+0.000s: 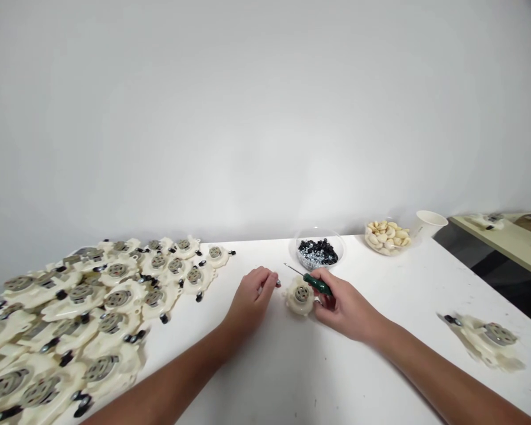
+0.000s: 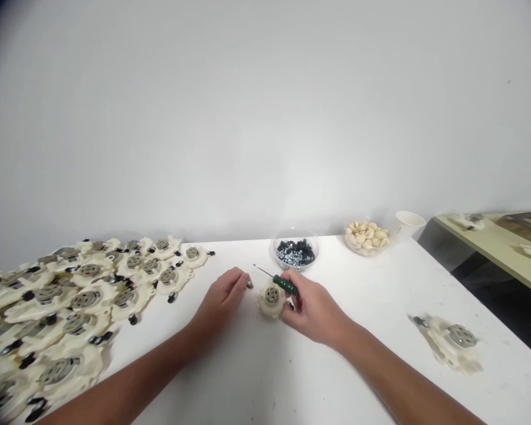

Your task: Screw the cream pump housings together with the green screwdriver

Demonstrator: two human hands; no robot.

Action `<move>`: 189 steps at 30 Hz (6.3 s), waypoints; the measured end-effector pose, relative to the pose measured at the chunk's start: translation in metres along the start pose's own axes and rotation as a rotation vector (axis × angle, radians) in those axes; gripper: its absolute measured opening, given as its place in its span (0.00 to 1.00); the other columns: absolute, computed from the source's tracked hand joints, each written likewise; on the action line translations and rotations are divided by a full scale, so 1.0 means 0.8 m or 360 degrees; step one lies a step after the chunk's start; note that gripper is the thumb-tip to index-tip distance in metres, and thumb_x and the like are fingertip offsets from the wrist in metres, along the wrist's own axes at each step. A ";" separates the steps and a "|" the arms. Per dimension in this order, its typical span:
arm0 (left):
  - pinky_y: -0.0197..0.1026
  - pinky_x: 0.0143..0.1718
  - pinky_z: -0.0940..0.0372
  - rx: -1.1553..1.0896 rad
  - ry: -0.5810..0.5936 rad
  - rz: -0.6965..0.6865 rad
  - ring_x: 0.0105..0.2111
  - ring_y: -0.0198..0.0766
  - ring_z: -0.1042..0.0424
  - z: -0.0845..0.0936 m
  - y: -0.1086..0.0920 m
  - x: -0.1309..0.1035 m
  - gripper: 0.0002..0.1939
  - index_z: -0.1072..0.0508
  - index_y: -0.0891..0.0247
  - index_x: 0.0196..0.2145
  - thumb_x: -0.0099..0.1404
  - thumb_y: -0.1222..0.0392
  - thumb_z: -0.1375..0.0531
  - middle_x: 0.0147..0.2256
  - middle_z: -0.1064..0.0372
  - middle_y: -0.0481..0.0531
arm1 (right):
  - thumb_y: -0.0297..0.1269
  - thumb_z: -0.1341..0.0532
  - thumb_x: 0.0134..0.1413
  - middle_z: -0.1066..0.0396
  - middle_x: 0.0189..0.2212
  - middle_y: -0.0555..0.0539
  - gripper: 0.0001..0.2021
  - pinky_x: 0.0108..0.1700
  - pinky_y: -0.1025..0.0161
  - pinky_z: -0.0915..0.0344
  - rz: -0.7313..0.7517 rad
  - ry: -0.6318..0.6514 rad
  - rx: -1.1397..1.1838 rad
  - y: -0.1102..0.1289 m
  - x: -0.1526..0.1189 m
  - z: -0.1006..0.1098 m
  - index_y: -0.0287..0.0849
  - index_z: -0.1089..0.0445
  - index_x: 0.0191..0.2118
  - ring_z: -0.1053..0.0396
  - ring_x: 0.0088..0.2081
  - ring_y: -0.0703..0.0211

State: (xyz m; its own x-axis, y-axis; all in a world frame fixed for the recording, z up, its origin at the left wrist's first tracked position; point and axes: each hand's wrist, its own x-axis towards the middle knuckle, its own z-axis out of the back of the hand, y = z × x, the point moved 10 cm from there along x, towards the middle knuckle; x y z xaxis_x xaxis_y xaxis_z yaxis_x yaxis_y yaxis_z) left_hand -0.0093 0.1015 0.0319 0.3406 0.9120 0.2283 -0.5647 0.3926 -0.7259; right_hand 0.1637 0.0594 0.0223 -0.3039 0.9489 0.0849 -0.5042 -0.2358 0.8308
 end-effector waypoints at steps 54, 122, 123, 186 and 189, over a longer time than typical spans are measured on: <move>0.49 0.50 0.39 0.0141 0.0109 -0.0165 0.45 0.45 0.30 -0.015 -0.001 -0.001 0.06 0.24 0.55 0.42 0.72 0.57 0.41 0.40 0.24 0.49 | 0.33 0.42 0.56 0.35 0.25 0.57 0.07 0.28 0.65 0.46 -0.0048 0.0045 -0.0266 -0.011 0.006 0.007 0.48 0.43 0.37 0.37 0.25 0.60; 0.48 0.50 0.38 0.0083 0.0190 -0.0266 0.44 0.44 0.29 -0.019 -0.012 -0.004 0.02 0.26 0.57 0.39 0.68 0.60 0.37 0.40 0.25 0.49 | 0.55 0.45 0.67 0.32 0.22 0.54 0.19 0.29 0.64 0.48 -0.0128 -0.0129 -0.0605 -0.005 0.004 0.021 0.47 0.42 0.31 0.34 0.25 0.58; 0.48 0.50 0.37 0.0089 0.0183 -0.0271 0.44 0.44 0.29 -0.019 -0.012 -0.004 0.02 0.26 0.57 0.38 0.67 0.61 0.37 0.39 0.25 0.49 | 0.55 0.45 0.67 0.31 0.23 0.54 0.19 0.29 0.64 0.47 -0.0127 -0.0114 -0.0599 -0.007 0.005 0.020 0.46 0.42 0.31 0.34 0.25 0.58; 0.45 0.48 0.38 0.0025 0.0290 -0.0410 0.41 0.41 0.28 -0.030 -0.024 -0.015 0.05 0.27 0.58 0.38 0.65 0.65 0.36 0.37 0.25 0.47 | 0.38 0.32 0.58 0.23 0.44 0.46 0.09 0.40 0.58 0.29 0.0197 -0.0217 -0.0202 0.013 0.001 0.017 0.49 0.30 0.43 0.26 0.41 0.52; 0.45 0.48 0.38 0.0046 0.0278 -0.0414 0.41 0.41 0.28 -0.030 -0.023 -0.016 0.05 0.27 0.58 0.39 0.65 0.65 0.36 0.37 0.25 0.47 | 0.38 0.31 0.56 0.24 0.40 0.47 0.10 0.41 0.58 0.31 0.0232 -0.0189 -0.0293 0.017 0.001 0.017 0.48 0.29 0.42 0.27 0.39 0.52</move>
State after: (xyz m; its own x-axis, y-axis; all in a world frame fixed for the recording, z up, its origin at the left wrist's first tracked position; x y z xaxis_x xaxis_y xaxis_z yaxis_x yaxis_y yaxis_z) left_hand 0.0151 0.0801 0.0267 0.5991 0.7474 0.2872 -0.4619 0.6156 -0.6385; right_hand 0.1676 0.0598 0.0415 -0.2928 0.9174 0.2696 -0.6040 -0.3960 0.6916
